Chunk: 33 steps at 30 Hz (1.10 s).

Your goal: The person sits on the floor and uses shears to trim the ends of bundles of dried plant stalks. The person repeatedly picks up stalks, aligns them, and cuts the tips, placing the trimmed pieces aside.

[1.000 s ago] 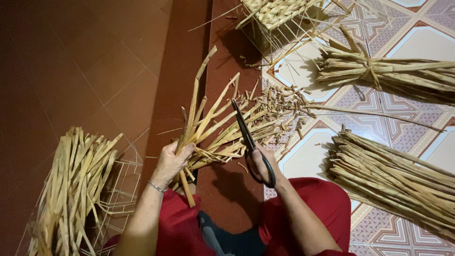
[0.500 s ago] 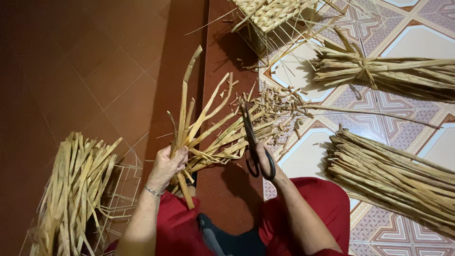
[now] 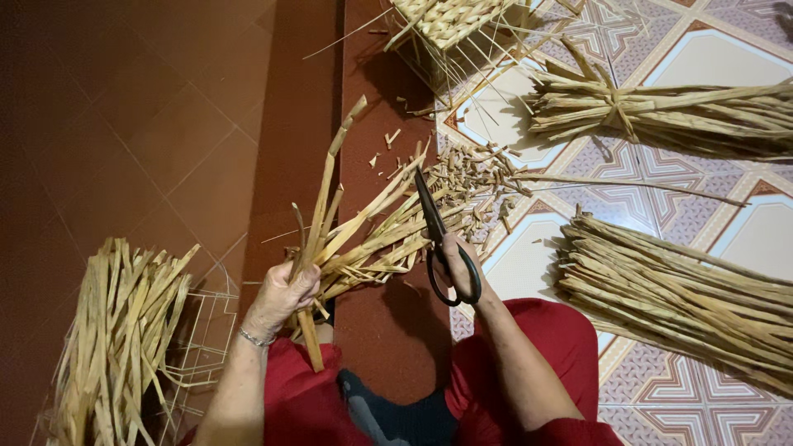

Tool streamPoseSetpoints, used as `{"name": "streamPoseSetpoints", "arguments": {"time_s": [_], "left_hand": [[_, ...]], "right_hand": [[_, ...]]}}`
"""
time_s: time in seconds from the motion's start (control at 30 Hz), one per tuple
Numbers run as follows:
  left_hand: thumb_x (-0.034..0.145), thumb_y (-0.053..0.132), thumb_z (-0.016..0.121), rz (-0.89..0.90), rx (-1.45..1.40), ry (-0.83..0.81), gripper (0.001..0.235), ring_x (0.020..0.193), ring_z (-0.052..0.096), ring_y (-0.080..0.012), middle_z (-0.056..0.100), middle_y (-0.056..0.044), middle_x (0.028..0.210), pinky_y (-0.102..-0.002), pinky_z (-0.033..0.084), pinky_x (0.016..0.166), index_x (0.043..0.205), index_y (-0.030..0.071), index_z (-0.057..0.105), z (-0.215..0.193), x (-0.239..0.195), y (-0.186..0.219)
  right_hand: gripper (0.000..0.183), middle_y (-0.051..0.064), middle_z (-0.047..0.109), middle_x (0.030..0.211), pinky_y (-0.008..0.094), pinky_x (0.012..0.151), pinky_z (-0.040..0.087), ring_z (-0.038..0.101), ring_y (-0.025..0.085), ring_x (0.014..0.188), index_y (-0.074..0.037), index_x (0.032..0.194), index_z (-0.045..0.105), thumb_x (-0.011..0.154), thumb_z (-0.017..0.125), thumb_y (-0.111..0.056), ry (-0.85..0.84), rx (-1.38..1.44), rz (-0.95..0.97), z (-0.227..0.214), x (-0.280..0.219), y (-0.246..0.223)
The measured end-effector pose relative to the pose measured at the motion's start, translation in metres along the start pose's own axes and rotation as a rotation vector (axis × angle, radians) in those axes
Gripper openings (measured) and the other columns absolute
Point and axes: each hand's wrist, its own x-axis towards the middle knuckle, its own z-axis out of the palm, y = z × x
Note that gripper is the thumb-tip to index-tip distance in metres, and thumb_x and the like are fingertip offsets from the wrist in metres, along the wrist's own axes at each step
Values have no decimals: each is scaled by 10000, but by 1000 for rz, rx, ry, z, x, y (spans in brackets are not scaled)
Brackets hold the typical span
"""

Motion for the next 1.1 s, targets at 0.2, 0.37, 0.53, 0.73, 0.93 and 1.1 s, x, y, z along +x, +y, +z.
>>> {"name": "streamPoseSetpoints", "arguments": {"time_s": [0.2, 0.37, 0.53, 0.73, 0.93, 1.1], "left_hand": [[998, 439, 631, 0, -37, -11, 412, 507, 370, -53, 430, 56, 626, -235, 310, 445, 796, 88, 558, 6, 0, 10], [968, 475, 583, -39, -54, 128, 351, 469, 370, -48, 413, 61, 594, -224, 312, 417, 874, 138, 552, 18, -1, 29], [985, 464, 593, -80, -148, 214, 360, 459, 330, -47, 399, 59, 591, -216, 265, 417, 833, 157, 485, 22, -2, 37], [983, 467, 593, -19, -174, 158, 367, 449, 346, -49, 402, 57, 578, -222, 284, 414, 818, 159, 484, 17, -5, 34], [982, 468, 593, -65, -179, 188, 371, 438, 321, -43, 393, 57, 571, -221, 256, 396, 820, 150, 489, 18, -6, 42], [975, 465, 592, -79, -158, 229, 330, 434, 325, -39, 395, 63, 572, -215, 259, 391, 867, 158, 535, 17, -6, 44]], "right_hand": [[566, -25, 445, 532, 255, 397, 324, 403, 85, 417, -3, 1227, 652, 1079, 392, -483, 67, 103, -22, 9, -2, -1], [553, -25, 473, 543, 259, 393, 352, 433, 84, 423, -4, 1130, 627, 1077, 391, -502, 134, 27, -71, 11, -4, 7], [592, -31, 510, 638, 245, 441, 384, 473, 73, 494, -2, 1042, 575, 1107, 400, -564, 155, -8, -199, 21, -11, 10], [861, -8, 526, 764, 234, 505, 399, 477, 74, 593, 10, 1472, 447, 986, 393, -699, -21, 157, -233, 24, -11, -11], [1003, 14, 545, 883, 254, 646, 424, 486, 100, 738, 64, 1510, 393, 969, 412, -781, -152, 270, -265, 20, -13, -28], [975, 5, 539, 855, 252, 638, 414, 487, 102, 726, 81, 1438, 434, 991, 413, -786, -150, 302, -307, 17, -11, -28]]}}
